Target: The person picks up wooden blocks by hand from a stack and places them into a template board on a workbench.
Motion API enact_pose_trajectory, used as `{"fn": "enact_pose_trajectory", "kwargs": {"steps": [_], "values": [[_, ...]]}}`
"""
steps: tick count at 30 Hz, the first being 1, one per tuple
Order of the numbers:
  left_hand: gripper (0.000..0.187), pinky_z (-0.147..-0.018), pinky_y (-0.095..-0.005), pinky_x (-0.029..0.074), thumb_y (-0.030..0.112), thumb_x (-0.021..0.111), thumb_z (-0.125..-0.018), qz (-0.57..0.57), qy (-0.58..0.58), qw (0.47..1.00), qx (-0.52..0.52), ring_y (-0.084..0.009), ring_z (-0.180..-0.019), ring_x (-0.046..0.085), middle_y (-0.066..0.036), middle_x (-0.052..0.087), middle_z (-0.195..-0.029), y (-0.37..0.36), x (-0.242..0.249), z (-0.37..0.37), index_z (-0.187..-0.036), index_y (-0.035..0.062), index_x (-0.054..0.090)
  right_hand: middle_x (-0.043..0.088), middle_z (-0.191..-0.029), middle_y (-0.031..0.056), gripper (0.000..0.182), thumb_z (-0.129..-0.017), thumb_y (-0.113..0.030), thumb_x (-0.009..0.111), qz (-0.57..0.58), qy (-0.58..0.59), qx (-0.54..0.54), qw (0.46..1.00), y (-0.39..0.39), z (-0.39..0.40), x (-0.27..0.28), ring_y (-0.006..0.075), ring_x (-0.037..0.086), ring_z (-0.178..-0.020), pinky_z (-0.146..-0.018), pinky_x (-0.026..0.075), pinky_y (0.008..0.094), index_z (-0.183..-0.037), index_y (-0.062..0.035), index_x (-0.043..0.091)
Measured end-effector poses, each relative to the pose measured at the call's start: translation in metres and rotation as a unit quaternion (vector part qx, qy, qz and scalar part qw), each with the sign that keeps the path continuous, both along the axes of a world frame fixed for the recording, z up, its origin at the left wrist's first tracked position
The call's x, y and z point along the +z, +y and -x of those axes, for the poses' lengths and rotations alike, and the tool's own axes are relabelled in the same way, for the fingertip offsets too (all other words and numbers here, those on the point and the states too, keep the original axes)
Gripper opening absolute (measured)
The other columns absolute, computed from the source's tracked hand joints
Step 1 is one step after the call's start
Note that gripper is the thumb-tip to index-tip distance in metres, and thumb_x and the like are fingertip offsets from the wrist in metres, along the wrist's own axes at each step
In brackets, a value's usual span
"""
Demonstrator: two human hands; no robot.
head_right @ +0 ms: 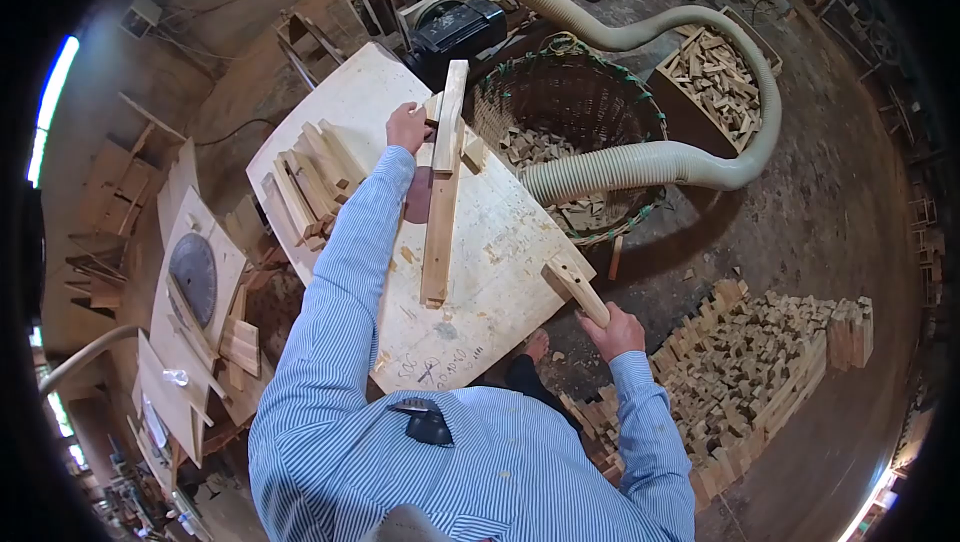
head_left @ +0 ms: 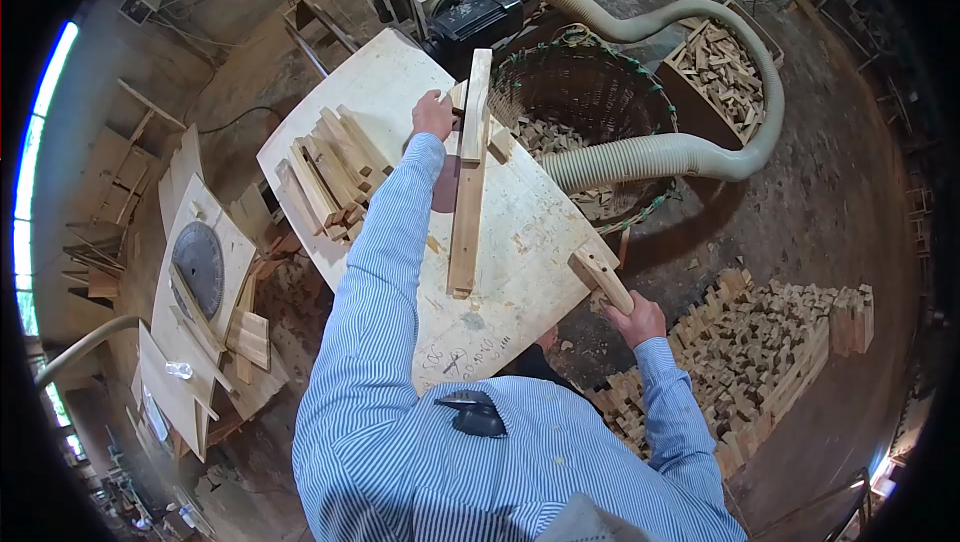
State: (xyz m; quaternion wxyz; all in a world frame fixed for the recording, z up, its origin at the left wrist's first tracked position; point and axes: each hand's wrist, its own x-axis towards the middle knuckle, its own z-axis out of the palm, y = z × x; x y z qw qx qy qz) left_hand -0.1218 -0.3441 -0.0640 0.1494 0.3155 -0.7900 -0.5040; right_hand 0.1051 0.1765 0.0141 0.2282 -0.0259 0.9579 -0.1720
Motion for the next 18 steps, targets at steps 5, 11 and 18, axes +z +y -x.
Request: {"fn": "enact_pose_trajectory", "kwargs": {"steps": [5, 11, 18], "values": [[0.045, -0.094, -0.0459, 0.059, 0.023, 0.065, -0.097, 0.105, 0.003, 0.994, -0.021, -0.0378, -0.095, 0.077, -0.028, 0.076, -0.11, -0.004, 0.001, -0.003, -0.133, -0.0037, 0.066, 0.077, -0.096, 0.0218, 0.058, -0.09, -0.061, 0.074, -0.011, -0.003, 0.009, 1.0, -0.001, 0.001, 0.001, 0.0426, 0.075, -0.091, -0.084, 0.059, 0.0503, -0.108, -0.0058, 0.071], [0.045, -0.076, -0.034, 0.06, 0.017, 0.064, -0.097, -0.039, 0.0, 0.999, 0.02, -0.0226, -0.08, 0.075, -0.019, 0.077, -0.096, 0.014, 0.074, -0.053, -0.136, -0.0049, 0.064, 0.061, -0.142, 0.0215, 0.076, -0.081, -0.044, 0.088, 0.141, 0.227, 0.028, 0.963, -0.014, 0.001, 0.008, 0.04, 0.061, -0.128, -0.106, 0.051, 0.0468, -0.141, -0.0075, 0.061], [0.03, -0.063, -0.0242, 0.054, 0.013, 0.058, -0.105, -0.396, 0.061, 0.903, -0.154, -0.01, -0.068, 0.065, -0.007, 0.074, -0.095, 0.076, 0.092, -0.119, -0.13, -0.0029, 0.064, 0.045, -0.162, 0.0214, 0.078, -0.088, -0.023, 0.083, 0.25, 0.397, 0.291, 0.834, -0.154, 0.113, 0.033, 0.0408, 0.044, -0.15, -0.121, 0.041, 0.0482, -0.156, -0.0073, 0.049]]}}
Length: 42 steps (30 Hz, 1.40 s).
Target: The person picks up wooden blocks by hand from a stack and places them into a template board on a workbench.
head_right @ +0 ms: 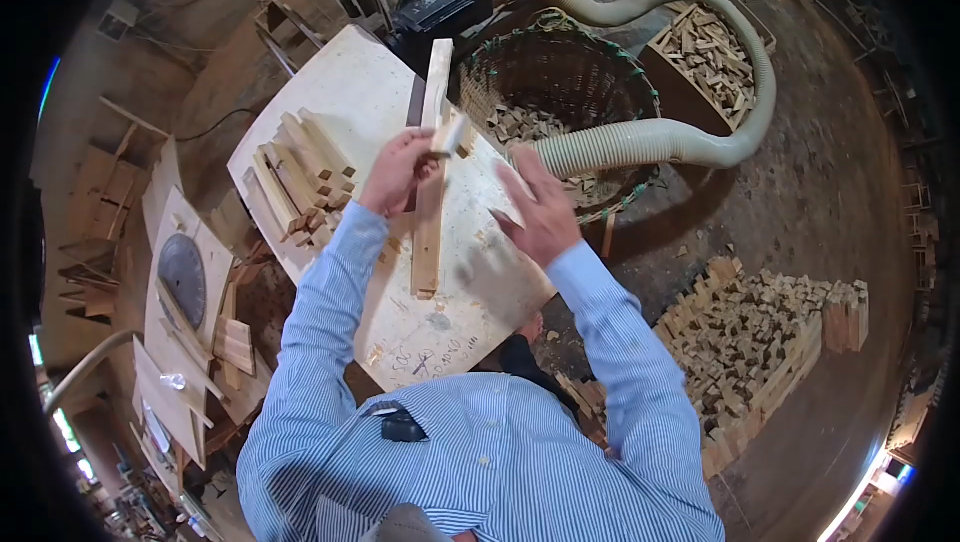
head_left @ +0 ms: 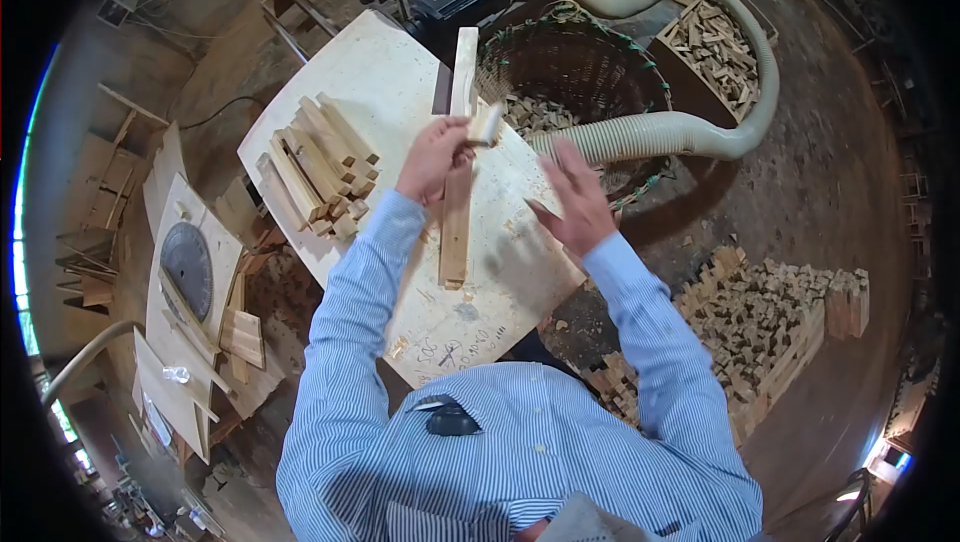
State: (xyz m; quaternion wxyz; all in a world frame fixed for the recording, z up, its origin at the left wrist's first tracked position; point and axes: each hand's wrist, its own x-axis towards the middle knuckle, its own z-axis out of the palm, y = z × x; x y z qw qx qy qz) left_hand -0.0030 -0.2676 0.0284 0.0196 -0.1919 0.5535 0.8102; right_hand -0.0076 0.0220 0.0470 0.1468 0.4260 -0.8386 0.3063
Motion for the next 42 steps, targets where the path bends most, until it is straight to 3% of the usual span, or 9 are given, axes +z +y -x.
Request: {"fn": "enact_pose_trajectory", "kwargs": {"steps": [5, 8, 12, 19, 21, 25, 29, 33, 42], "values": [[0.021, -0.066, -0.0211, 0.05, 0.02, 0.057, -0.109, -0.039, -0.042, 0.996, -0.069, -0.0084, -0.073, 0.063, -0.004, 0.069, -0.093, 0.027, 0.008, -0.033, -0.119, 0.002, 0.063, 0.058, -0.151, 0.0148, 0.062, -0.09, -0.009, 0.074, -0.044, 0.031, 0.12, 0.991, -0.065, 0.037, -0.016, 0.0377, 0.056, -0.139, -0.116, 0.048, 0.0463, -0.15, -0.011, 0.057], [0.025, -0.066, -0.0219, 0.05, 0.027, 0.057, -0.112, -0.041, -0.061, 0.995, -0.073, -0.0081, -0.076, 0.062, -0.004, 0.069, -0.095, 0.015, 0.003, -0.036, -0.117, 0.0025, 0.062, 0.074, -0.123, 0.0134, 0.046, -0.099, -0.008, 0.071, 0.011, -0.115, 0.138, 0.984, -0.072, 0.04, -0.017, 0.0324, 0.074, -0.111, -0.094, 0.062, 0.039, -0.143, -0.0034, 0.059], [0.036, -0.071, -0.0218, 0.054, 0.034, 0.055, -0.113, 0.037, -0.048, 0.995, -0.079, -0.0087, -0.083, 0.066, -0.004, 0.069, -0.098, 0.006, -0.014, -0.031, -0.125, 0.0004, 0.06, 0.072, -0.116, 0.0096, 0.046, -0.103, -0.015, 0.073, 0.224, -0.534, 0.06, 0.813, -0.084, 0.048, -0.029, 0.0127, 0.07, -0.105, -0.092, 0.059, 0.0279, -0.142, 0.0031, 0.058], [0.032, -0.08, -0.0303, 0.06, 0.015, 0.066, -0.106, 0.108, 0.058, 0.991, -0.06, -0.0141, -0.092, 0.071, -0.006, 0.073, -0.102, 0.028, -0.028, -0.027, -0.135, -0.0002, 0.064, 0.071, -0.116, 0.006, 0.057, -0.103, -0.03, 0.075, 0.229, -0.565, 0.052, 0.791, -0.095, 0.063, -0.035, 0.0099, 0.065, -0.103, -0.087, 0.056, 0.026, -0.147, 0.0009, 0.056], [0.036, -0.082, -0.0332, 0.06, 0.008, 0.068, -0.101, 0.437, 0.145, 0.887, 0.032, -0.0186, -0.091, 0.074, -0.01, 0.074, -0.1, 0.029, -0.038, -0.023, -0.136, 0.0026, 0.065, 0.071, -0.114, 0.0054, 0.058, -0.103, -0.032, 0.075, 0.231, -0.59, 0.011, 0.773, -0.098, 0.06, -0.033, 0.0097, 0.066, -0.098, -0.082, 0.056, 0.0248, -0.147, 0.0003, 0.056], [0.039, -0.081, -0.0404, 0.061, 0.004, 0.068, -0.093, 0.61, 0.195, 0.767, 0.031, -0.0333, -0.095, 0.072, -0.013, 0.07, -0.119, 0.035, -0.041, -0.014, -0.132, 0.0065, 0.066, 0.071, -0.107, 0.0036, 0.056, -0.102, -0.03, 0.075, 0.257, -0.656, -0.08, 0.705, -0.107, 0.064, -0.039, 0.01, 0.066, -0.082, -0.068, 0.056, 0.0231, -0.146, 0.0002, 0.058], [0.038, -0.092, -0.0429, 0.058, 0.007, 0.07, -0.093, 0.606, 0.221, 0.764, 0.011, -0.0351, -0.106, 0.069, -0.014, 0.068, -0.122, 0.037, -0.045, -0.002, -0.131, 0.0061, 0.066, 0.072, -0.104, 0.0053, 0.052, -0.1, -0.022, 0.076, 0.287, -0.653, -0.078, 0.696, -0.109, 0.095, -0.064, 0.0104, 0.067, -0.078, -0.067, 0.057, 0.0227, -0.142, 0.0034, 0.059], [0.042, -0.095, -0.045, 0.055, 0.016, 0.071, -0.095, 0.616, 0.233, 0.751, 0.051, -0.0354, -0.109, 0.066, -0.015, 0.066, -0.122, 0.018, -0.041, 0.001, -0.135, 0.0047, 0.062, 0.072, -0.105, 0.0092, 0.049, -0.096, -0.012, 0.077, 0.272, -0.496, -0.094, 0.819, -0.12, 0.147, -0.068, 0.0096, 0.068, -0.081, -0.068, 0.058, 0.0242, -0.139, 0.0055, 0.059], [0.048, -0.097, -0.0423, 0.054, 0.028, 0.073, -0.1, 0.498, 0.057, 0.861, 0.085, -0.0311, -0.104, 0.069, -0.019, 0.064, -0.118, -0.003, -0.078, 0.018, -0.137, -0.0007, 0.062, 0.071, -0.097, -0.0007, 0.036, -0.105, -0.018, 0.069, 0.115, -0.59, -0.004, 0.799, -0.14, 0.185, -0.098, 0.0055, 0.064, -0.079, -0.075, 0.057, 0.0253, -0.138, -0.0035, 0.066]]}}
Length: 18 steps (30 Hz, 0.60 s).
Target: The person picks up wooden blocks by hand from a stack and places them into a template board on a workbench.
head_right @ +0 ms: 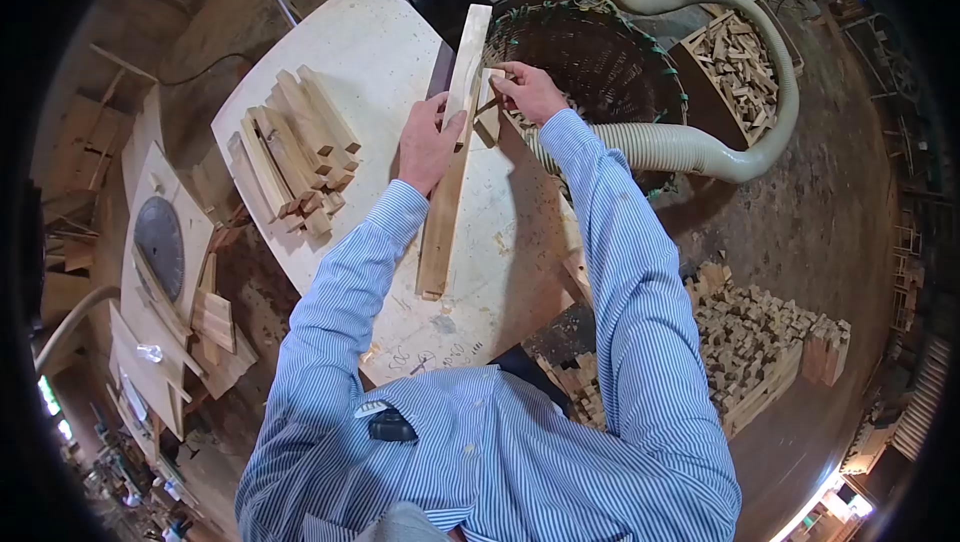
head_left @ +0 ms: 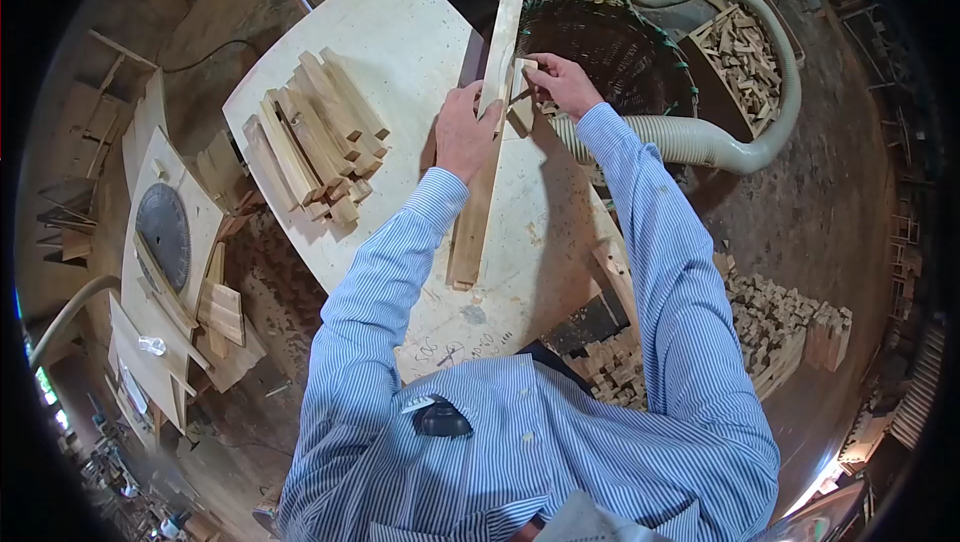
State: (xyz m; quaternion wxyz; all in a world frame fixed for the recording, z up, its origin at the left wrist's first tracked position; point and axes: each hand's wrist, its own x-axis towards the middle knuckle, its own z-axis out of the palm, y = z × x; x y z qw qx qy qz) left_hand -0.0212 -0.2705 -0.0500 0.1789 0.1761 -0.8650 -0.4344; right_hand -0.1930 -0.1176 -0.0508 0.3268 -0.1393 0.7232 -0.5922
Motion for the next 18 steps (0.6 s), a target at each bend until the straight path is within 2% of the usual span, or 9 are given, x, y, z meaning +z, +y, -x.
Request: {"fn": "enact_pose_trajectory", "kwargs": {"steps": [3, 7, 9, 10, 11, 13, 14, 17, 18], "values": [[0.049, -0.095, -0.0453, 0.051, 0.03, 0.072, -0.097, -0.011, 0.008, 1.0, 0.011, -0.0336, -0.106, 0.063, -0.018, 0.064, -0.11, 0.0, -0.004, 0.004, -0.133, -0.0026, 0.065, 0.073, -0.1, -0.0001, 0.037, -0.106, -0.021, 0.068, -0.03, 0.029, 0.031, 0.999, 0.005, -0.002, 0.0, 0.0066, 0.065, -0.084, -0.08, 0.057, 0.0267, -0.14, -0.0056, 0.067], [0.049, -0.097, -0.0464, 0.05, 0.031, 0.072, -0.097, 0.009, -0.006, 1.0, 0.021, -0.0352, -0.109, 0.063, -0.02, 0.065, -0.113, 0.003, -0.003, 0.01, -0.132, -0.0024, 0.065, 0.075, -0.099, 0.003, 0.037, -0.105, -0.026, 0.069, -0.062, 0.088, 0.061, 0.992, 0.008, -0.008, -0.002, 0.0108, 0.065, -0.082, -0.078, 0.055, 0.0292, -0.133, -0.0022, 0.071], [0.055, -0.101, -0.0478, 0.05, 0.037, 0.075, -0.094, 0.028, -0.042, 0.998, 0.039, -0.0382, -0.114, 0.062, -0.021, 0.065, -0.118, 0.004, 0.0, 0.015, -0.132, -0.0023, 0.065, 0.078, -0.108, 0.009, 0.04, -0.103, -0.029, 0.07, -0.073, 0.174, 0.042, 0.981, 0.007, -0.015, 0.0, 0.0157, 0.07, -0.091, -0.086, 0.056, 0.033, -0.131, -0.0004, 0.071], [0.055, -0.101, -0.0478, 0.05, 0.037, 0.075, -0.094, 0.032, -0.042, 0.998, 0.037, -0.0382, -0.114, 0.062, -0.021, 0.065, -0.118, 0.004, 0.002, 0.018, -0.132, -0.0023, 0.065, 0.078, -0.115, 0.0143, 0.044, -0.101, -0.03, 0.07, -0.102, 0.162, 0.037, 0.981, 0.006, -0.016, 0.003, 0.0222, 0.073, -0.1, -0.092, 0.056, 0.0363, -0.134, -0.0009, 0.07], [0.059, -0.102, -0.0485, 0.049, 0.04, 0.077, -0.091, 0.042, -0.063, 0.996, 0.051, -0.0392, -0.116, 0.061, -0.022, 0.064, -0.121, 0.006, 0.004, 0.021, -0.131, -0.0015, 0.065, 0.078, -0.115, 0.0143, 0.044, -0.101, -0.03, 0.07, -0.099, 0.161, 0.033, 0.981, 0.005, -0.018, 0.006, 0.0222, 0.073, -0.1, -0.092, 0.056, 0.0363, -0.134, -0.0009, 0.07], [0.062, -0.103, -0.0492, 0.049, 0.043, 0.078, -0.089, 0.055, -0.081, 0.993, 0.061, -0.0403, -0.118, 0.06, -0.022, 0.063, -0.124, 0.013, 0.009, 0.027, -0.131, -0.0007, 0.065, 0.078, -0.118, 0.0162, 0.045, -0.101, -0.032, 0.069, -0.136, 0.22, 0.046, 0.965, 0.004, -0.018, 0.008, 0.0271, 0.074, -0.105, -0.095, 0.056, 0.0379, -0.135, -0.0024, 0.069], [0.065, -0.104, -0.0498, 0.049, 0.046, 0.079, -0.088, 0.073, -0.108, 0.989, 0.075, -0.0407, -0.12, 0.059, -0.022, 0.061, -0.127, 0.016, 0.012, 0.029, -0.132, 0.0004, 0.064, 0.077, -0.122, 0.0182, 0.048, -0.1, -0.036, 0.068, -0.136, 0.196, 0.043, 0.97, 0.003, -0.019, 0.008, 0.0308, 0.074, -0.11, -0.098, 0.055, 0.0392, -0.135, -0.0035, 0.069], [0.073, -0.108, -0.05, 0.047, 0.05, 0.08, -0.085, 0.084, -0.157, 0.98, 0.092, -0.0403, -0.125, 0.057, -0.021, 0.059, -0.133, 0.019, 0.019, 0.035, -0.137, 0.0017, 0.061, 0.077, -0.121, 0.0187, 0.048, -0.1, -0.038, 0.068, -0.149, 0.232, 0.022, 0.961, 0.004, -0.023, 0.01, 0.0313, 0.073, -0.112, -0.099, 0.055, 0.0398, -0.134, -0.004, 0.07], [0.078, -0.11, -0.0496, 0.046, 0.052, 0.079, -0.084, 0.07, -0.182, 0.976, 0.098, -0.0396, -0.128, 0.057, -0.021, 0.058, -0.136, 0.019, 0.018, 0.036, -0.141, 0.002, 0.059, 0.075, -0.124, 0.0215, 0.058, -0.1, -0.04, 0.068, -0.137, 0.231, 0.047, 0.962, 0.005, -0.02, 0.007, 0.0331, 0.073, -0.114, -0.099, 0.055, 0.0403, -0.143, -0.003, 0.063]]}}
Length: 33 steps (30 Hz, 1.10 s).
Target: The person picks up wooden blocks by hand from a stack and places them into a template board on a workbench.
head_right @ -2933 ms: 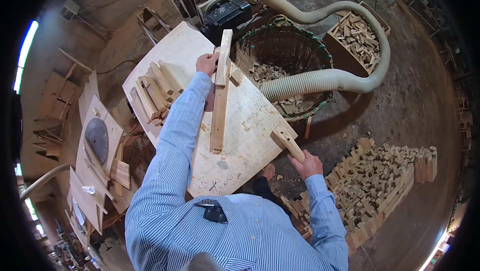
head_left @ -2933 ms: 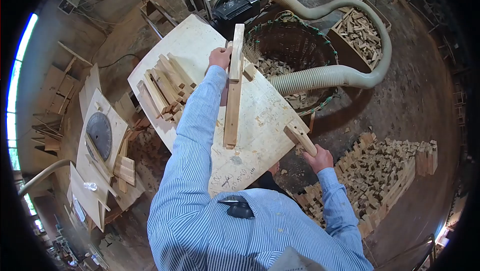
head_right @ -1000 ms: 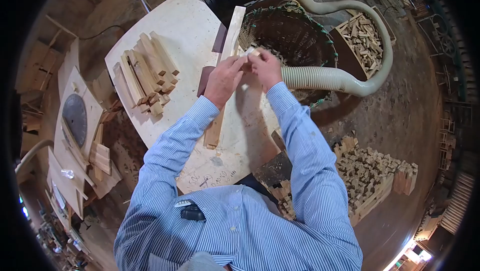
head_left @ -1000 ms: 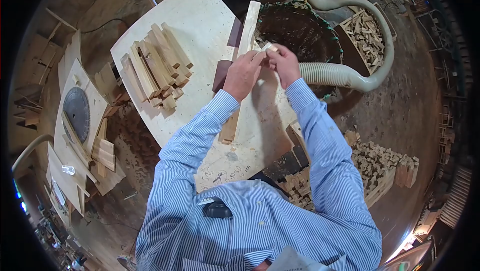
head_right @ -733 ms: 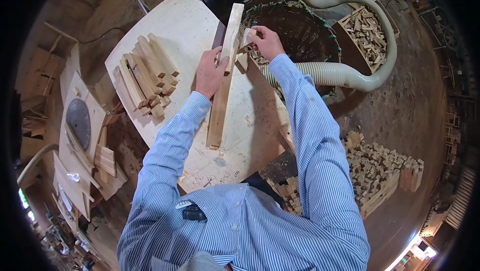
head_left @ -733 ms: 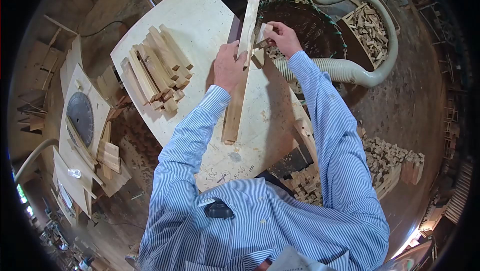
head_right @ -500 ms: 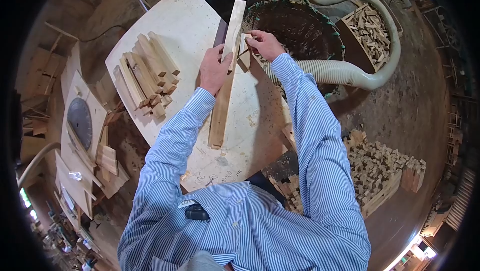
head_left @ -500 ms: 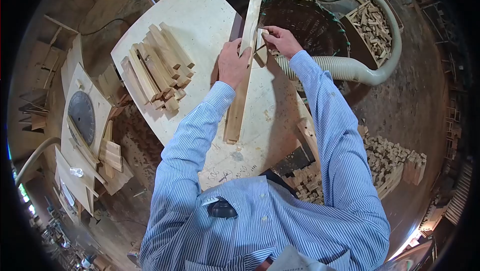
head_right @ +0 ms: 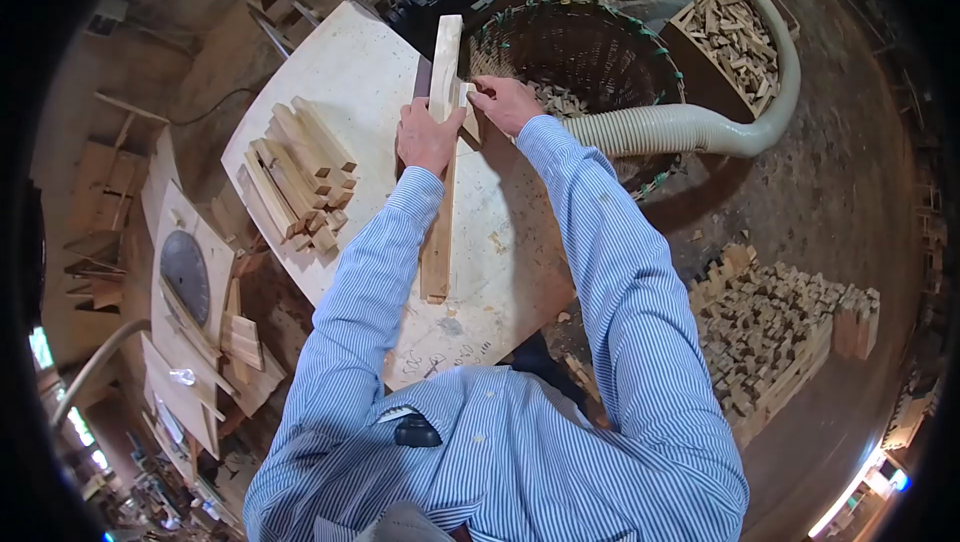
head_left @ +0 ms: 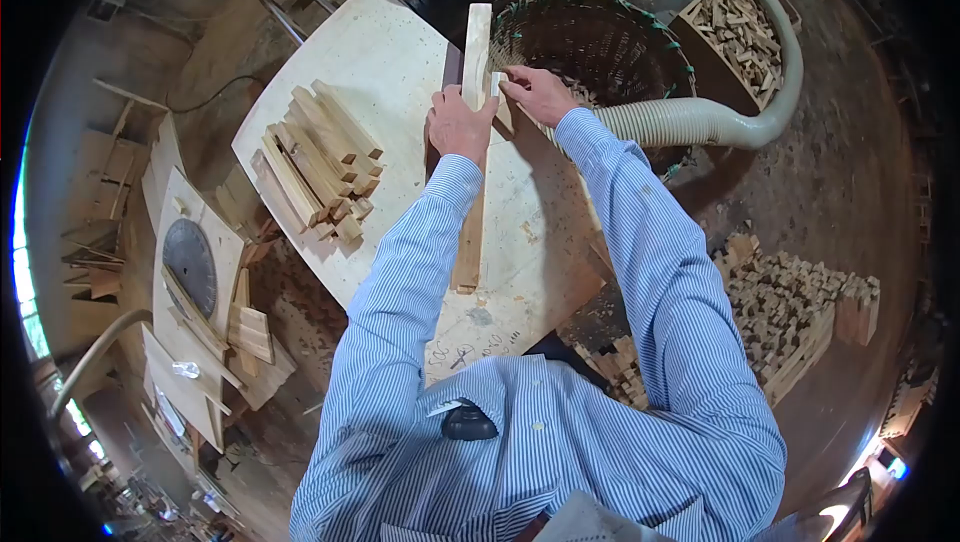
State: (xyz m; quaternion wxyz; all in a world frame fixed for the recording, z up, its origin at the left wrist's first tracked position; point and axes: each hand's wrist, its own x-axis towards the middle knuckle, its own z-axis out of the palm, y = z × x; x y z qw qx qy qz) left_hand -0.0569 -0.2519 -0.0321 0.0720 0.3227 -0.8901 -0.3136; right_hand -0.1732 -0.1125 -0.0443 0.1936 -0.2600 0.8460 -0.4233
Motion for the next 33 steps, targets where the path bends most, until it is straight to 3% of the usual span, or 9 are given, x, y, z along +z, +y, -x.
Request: {"fn": "enact_pose_trajectory", "kwargs": {"steps": [6, 8, 10, 11, 13, 17, 21, 24, 33], "values": [[0.075, -0.108, -0.0516, 0.048, 0.049, 0.081, -0.084, 0.022, -0.006, 1.0, -0.01, -0.0416, -0.125, 0.057, -0.02, 0.058, -0.133, -0.004, -0.005, 0.004, -0.138, 0.0035, 0.057, 0.067, -0.137, 0.028, 0.076, -0.101, -0.042, 0.069, 0.098, -0.011, -0.106, 0.989, 0.045, -0.038, -0.01, 0.0362, 0.069, -0.122, -0.102, 0.053, 0.0418, -0.159, -0.001, 0.043], [0.075, -0.108, -0.0517, 0.048, 0.049, 0.081, -0.084, 0.016, -0.006, 1.0, -0.009, -0.0414, -0.126, 0.057, -0.02, 0.058, -0.133, -0.004, -0.005, 0.005, -0.139, 0.0038, 0.056, 0.061, -0.146, 0.0276, 0.072, -0.102, -0.036, 0.07, 0.123, -0.038, -0.113, 0.985, 0.094, -0.092, 0.035, 0.035, 0.064, -0.13, -0.105, 0.051, 0.0431, -0.158, 0.0003, 0.044], [0.075, -0.109, -0.0518, 0.047, 0.048, 0.081, -0.084, 0.009, -0.005, 1.0, 0.0, -0.0411, -0.127, 0.056, -0.02, 0.058, -0.133, -0.002, -0.005, 0.006, -0.139, 0.004, 0.056, 0.058, -0.149, 0.0272, 0.07, -0.102, -0.031, 0.071, 0.119, 0.012, -0.131, 0.984, 0.154, -0.145, 0.024, 0.0338, 0.061, -0.134, -0.108, 0.05, 0.0438, -0.157, 0.0022, 0.045], [0.075, -0.11, -0.0519, 0.046, 0.048, 0.082, -0.084, 0.008, -0.004, 1.0, 0.005, -0.0407, -0.128, 0.055, -0.02, 0.058, -0.133, -0.002, -0.006, 0.006, -0.139, 0.0043, 0.056, 0.061, -0.144, 0.0267, 0.068, -0.101, -0.029, 0.072, 0.062, 0.014, -0.144, 0.988, 0.179, -0.177, 0.059, 0.0352, 0.063, -0.132, -0.11, 0.049, 0.0429, -0.154, 0.0044, 0.047], [0.075, -0.111, -0.052, 0.045, 0.047, 0.082, -0.084, 0.008, -0.003, 1.0, 0.013, -0.0404, -0.128, 0.055, -0.02, 0.057, -0.133, -0.001, -0.01, 0.005, -0.14, 0.0046, 0.056, 0.063, -0.136, 0.027, 0.064, -0.096, -0.027, 0.077, -0.021, 0.062, -0.162, 0.985, 0.238, -0.234, 0.059, 0.0415, 0.064, -0.125, -0.105, 0.051, 0.0444, -0.146, 0.0051, 0.053], [0.074, -0.112, -0.052, 0.042, 0.046, 0.083, -0.083, 0.009, 0.033, 0.999, 0.029, -0.0398, -0.127, 0.054, -0.02, 0.057, -0.133, 0.0, -0.017, 0.005, -0.139, 0.0047, 0.058, 0.068, -0.122, 0.0265, 0.061, -0.096, -0.035, 0.075, -0.177, 0.022, -0.151, 0.972, 0.323, -0.329, 0.045, 0.0434, 0.067, -0.112, -0.093, 0.054, 0.0467, -0.142, 0.0018, 0.056], [0.071, -0.113, -0.0523, 0.041, 0.046, 0.083, -0.082, -0.009, 0.046, 0.998, 0.035, -0.0398, -0.127, 0.053, -0.019, 0.057, -0.132, -0.001, -0.022, 0.006, -0.137, 0.0057, 0.06, 0.07, -0.113, 0.0273, 0.055, -0.098, -0.039, 0.072, -0.157, -0.061, -0.194, 0.966, 0.337, -0.328, 0.039, 0.0455, 0.069, -0.101, -0.087, 0.055, 0.0507, -0.134, 0.0, 0.059], [0.069, -0.112, -0.0508, 0.043, 0.046, 0.083, -0.082, 0.015, 0.055, 0.998, 0.04, -0.0408, -0.125, 0.057, -0.02, 0.061, -0.13, 0.0, -0.023, 0.007, -0.133, 0.0045, 0.062, 0.072, -0.102, 0.0277, 0.044, -0.099, -0.042, 0.07, -0.271, -0.043, -0.162, 0.948, 0.331, -0.319, 0.035, 0.0497, 0.069, -0.092, -0.08, 0.053, 0.0575, -0.111, -0.0013, 0.059], [0.071, -0.113, -0.0505, 0.043, 0.047, 0.085, -0.08, 0.032, 0.057, 0.996, 0.064, -0.0389, -0.128, 0.056, -0.019, 0.061, -0.13, 0.006, -0.016, 0.01, -0.133, 0.0057, 0.063, 0.072, -0.094, 0.0255, 0.044, -0.1, -0.044, 0.069, -0.265, 0.038, -0.14, 0.953, 0.342, -0.318, 0.01, 0.0472, 0.07, -0.086, -0.076, 0.055, 0.0555, -0.109, -0.002, 0.06]]}}
